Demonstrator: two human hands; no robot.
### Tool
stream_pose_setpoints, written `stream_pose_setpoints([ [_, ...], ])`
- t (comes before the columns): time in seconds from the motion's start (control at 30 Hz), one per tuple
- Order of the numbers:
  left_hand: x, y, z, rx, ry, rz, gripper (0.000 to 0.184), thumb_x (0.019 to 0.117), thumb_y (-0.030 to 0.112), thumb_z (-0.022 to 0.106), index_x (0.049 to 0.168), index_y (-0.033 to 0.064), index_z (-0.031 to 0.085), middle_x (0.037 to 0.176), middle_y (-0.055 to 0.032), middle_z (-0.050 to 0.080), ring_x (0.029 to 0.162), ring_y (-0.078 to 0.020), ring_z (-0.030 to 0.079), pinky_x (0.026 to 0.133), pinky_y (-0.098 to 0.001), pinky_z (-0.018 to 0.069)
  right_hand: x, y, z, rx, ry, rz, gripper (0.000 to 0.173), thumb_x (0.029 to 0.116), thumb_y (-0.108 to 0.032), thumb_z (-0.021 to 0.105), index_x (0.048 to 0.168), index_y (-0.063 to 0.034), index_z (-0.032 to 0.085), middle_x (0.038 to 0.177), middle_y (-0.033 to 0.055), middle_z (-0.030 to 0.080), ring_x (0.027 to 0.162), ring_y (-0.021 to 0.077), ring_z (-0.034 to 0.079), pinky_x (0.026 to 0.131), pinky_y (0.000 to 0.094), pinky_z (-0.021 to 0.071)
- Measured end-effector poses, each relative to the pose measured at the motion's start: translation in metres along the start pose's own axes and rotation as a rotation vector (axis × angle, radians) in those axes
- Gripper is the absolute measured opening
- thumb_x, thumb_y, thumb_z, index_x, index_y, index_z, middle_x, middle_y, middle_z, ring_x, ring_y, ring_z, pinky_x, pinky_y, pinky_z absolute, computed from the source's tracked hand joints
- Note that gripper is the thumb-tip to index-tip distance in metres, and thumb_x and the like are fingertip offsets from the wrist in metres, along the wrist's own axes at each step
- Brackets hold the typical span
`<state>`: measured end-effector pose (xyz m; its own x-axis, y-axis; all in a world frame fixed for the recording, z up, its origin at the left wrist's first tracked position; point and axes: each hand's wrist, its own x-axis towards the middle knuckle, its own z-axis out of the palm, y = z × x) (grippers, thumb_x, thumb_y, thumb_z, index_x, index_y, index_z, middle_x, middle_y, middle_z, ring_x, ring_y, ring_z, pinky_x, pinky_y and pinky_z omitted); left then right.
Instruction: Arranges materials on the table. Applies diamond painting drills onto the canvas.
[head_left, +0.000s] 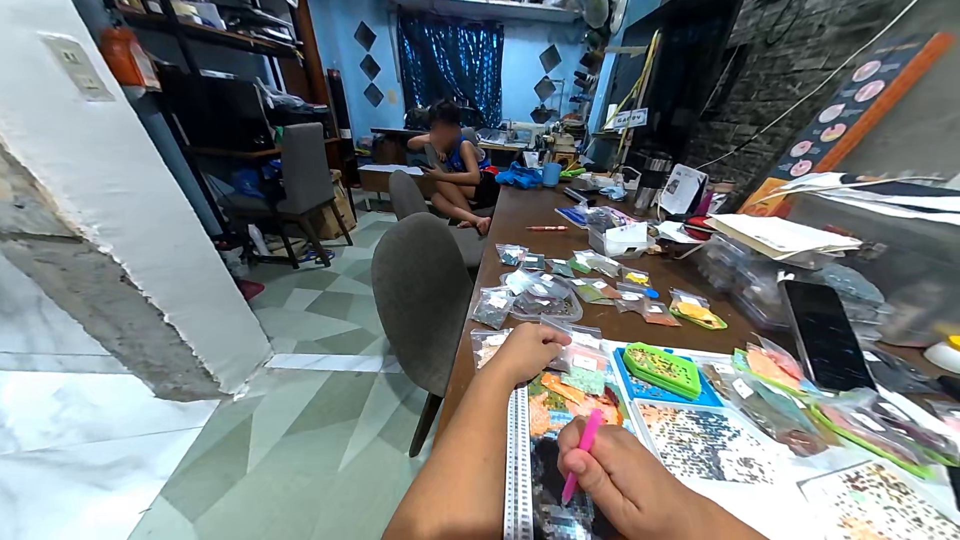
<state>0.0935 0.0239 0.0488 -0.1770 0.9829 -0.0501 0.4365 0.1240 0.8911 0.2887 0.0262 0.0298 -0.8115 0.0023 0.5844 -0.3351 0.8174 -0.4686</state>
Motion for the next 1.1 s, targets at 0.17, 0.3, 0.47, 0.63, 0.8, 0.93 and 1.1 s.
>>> stream_pose_setpoints([
  [0.17, -0.001, 0.001, 0.001, -0.027, 0.001, -0.012, 0.026, 0.1059, 0.008, 0.052, 0.123, 0.0019, 0.069, 0.116, -0.0131, 0.069, 0.1, -0.0182, 0.064, 0.091, -0.0378, 0.0508, -0.004, -0.011, -0.041, 0.197, 0.258, 0.247, 0.046, 0.1082, -0.053, 0.034, 0.098, -0.0147, 0.058, 0.075, -0.0056, 0.064, 0.065, -0.0012, 0.061, 0.058, 0.0175, 0.0518],
  [0.3, -0.001, -0.001, 0.0, -0.023, 0.006, -0.005, 0.024, 0.1052, 0.009, 0.053, 0.122, 0.0014, 0.069, 0.114, -0.0119, 0.069, 0.1, -0.0166, 0.065, 0.091, -0.0366, 0.0515, -0.03, -0.007, -0.102, 0.132, 0.451, 0.354, 0.04, 0.1047, -0.056, 0.043, 0.092, -0.0244, 0.063, 0.075, -0.0106, 0.066, 0.063, -0.0024, 0.061, 0.058, 0.0136, 0.0508],
  [0.47, 0.002, -0.005, -0.001, 0.011, 0.026, -0.008, 0.023, 0.1047, 0.009, 0.054, 0.121, 0.003, 0.07, 0.114, -0.0098, 0.07, 0.098, -0.0153, 0.065, 0.089, -0.0356, 0.0516, -0.091, 0.012, -0.154, 0.008, 0.54, 0.545, 0.033, 0.1065, -0.041, 0.047, 0.087, -0.0204, 0.064, 0.074, -0.0106, 0.066, 0.062, -0.0021, 0.061, 0.059, 0.015, 0.0516],
  [0.63, 0.002, -0.01, -0.001, 0.0, 0.057, -0.028, 0.022, 0.1038, 0.007, 0.055, 0.119, 0.0041, 0.071, 0.114, -0.0087, 0.07, 0.099, -0.0144, 0.065, 0.089, -0.0358, 0.0517, -0.119, 0.017, -0.153, 0.045, 0.489, 0.673, 0.026, 0.1041, -0.027, 0.05, 0.087, -0.0151, 0.065, 0.073, -0.0135, 0.063, 0.064, -0.0039, 0.059, 0.062, 0.0167, 0.0517],
  [0.8, 0.004, -0.015, -0.001, -0.019, 0.089, -0.022, 0.02, 0.1024, 0.007, 0.057, 0.116, 0.0053, 0.072, 0.114, -0.0062, 0.071, 0.098, -0.0118, 0.066, 0.088, -0.034, 0.0518, -0.118, 0.018, -0.152, 0.001, 0.404, 0.698, 0.028, 0.1045, -0.027, 0.05, 0.087, -0.0118, 0.065, 0.071, -0.0134, 0.059, 0.064, -0.0059, 0.056, 0.062, 0.0149, 0.0486],
  [0.93, 0.005, -0.017, -0.001, -0.031, 0.1, -0.032, 0.02, 0.1027, 0.007, 0.057, 0.115, 0.006, 0.073, 0.111, -0.0057, 0.072, 0.093, -0.0106, 0.066, 0.082, -0.0316, 0.0517, -0.12, 0.019, -0.153, -0.003, 0.385, 0.683, 0.028, 0.105, -0.028, 0.05, 0.087, -0.0115, 0.065, 0.071, -0.013, 0.059, 0.064, -0.0066, 0.056, 0.062, 0.0138, 0.0484],
  [1.1, 0.005, -0.016, -0.001, -0.026, 0.113, -0.037, 0.02, 0.1022, 0.006, 0.057, 0.115, 0.0058, 0.073, 0.108, -0.0054, 0.072, 0.09, -0.0095, 0.065, 0.08, -0.0296, 0.0514, -0.119, 0.019, -0.15, -0.005, 0.361, 0.68, 0.028, 0.1051, -0.027, 0.051, 0.088, -0.0091, 0.065, 0.072, -0.0118, 0.058, 0.064, -0.007, 0.055, 0.062, 0.013, 0.0478],
])
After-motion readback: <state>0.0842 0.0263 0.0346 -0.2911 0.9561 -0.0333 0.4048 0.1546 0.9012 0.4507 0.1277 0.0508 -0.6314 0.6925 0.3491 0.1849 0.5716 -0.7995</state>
